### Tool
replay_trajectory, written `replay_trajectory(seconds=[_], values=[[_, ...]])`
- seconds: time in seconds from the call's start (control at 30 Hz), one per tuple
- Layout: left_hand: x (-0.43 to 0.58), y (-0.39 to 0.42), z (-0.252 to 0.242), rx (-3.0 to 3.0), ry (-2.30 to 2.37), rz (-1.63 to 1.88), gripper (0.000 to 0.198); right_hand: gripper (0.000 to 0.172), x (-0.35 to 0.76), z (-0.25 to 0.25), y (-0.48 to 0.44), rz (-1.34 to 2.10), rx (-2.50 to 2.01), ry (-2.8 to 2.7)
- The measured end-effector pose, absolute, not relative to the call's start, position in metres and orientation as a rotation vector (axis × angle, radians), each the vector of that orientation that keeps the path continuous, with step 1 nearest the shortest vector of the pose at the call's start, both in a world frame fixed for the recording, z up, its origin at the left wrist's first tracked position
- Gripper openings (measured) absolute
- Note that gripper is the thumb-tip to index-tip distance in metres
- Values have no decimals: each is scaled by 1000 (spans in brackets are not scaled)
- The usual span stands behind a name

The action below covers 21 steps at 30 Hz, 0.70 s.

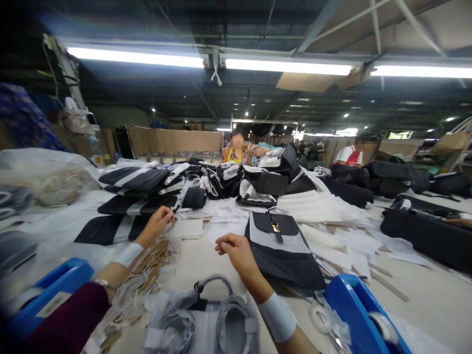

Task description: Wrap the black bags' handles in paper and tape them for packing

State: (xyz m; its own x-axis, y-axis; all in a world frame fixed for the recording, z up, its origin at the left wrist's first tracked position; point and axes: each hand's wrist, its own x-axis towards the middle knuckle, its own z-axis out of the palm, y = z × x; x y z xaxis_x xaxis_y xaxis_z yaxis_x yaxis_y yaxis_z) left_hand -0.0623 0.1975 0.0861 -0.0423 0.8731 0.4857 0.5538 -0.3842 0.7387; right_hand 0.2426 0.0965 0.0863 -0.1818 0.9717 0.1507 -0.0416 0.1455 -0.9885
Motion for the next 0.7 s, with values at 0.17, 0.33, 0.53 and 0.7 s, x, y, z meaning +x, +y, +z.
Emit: replay_trajectory(seconds=[0.17, 0.33, 0.53, 0.7], values=[[-63, 188, 151, 1825, 1331, 1649, 18, 23, 223, 96, 103, 1225, -954, -1457], [-52, 181, 201, 1859, 1199, 1707, 17, 17, 186, 121, 117, 1149, -893, -1523], [-54, 173, 210, 1867, 1209, 1607, 17, 20, 147, 147, 126, 1041, -904, -1644], [-54, 165, 197, 1865, 1186, 1488, 18, 20, 116, 148, 131, 1007, -1003, -1721]])
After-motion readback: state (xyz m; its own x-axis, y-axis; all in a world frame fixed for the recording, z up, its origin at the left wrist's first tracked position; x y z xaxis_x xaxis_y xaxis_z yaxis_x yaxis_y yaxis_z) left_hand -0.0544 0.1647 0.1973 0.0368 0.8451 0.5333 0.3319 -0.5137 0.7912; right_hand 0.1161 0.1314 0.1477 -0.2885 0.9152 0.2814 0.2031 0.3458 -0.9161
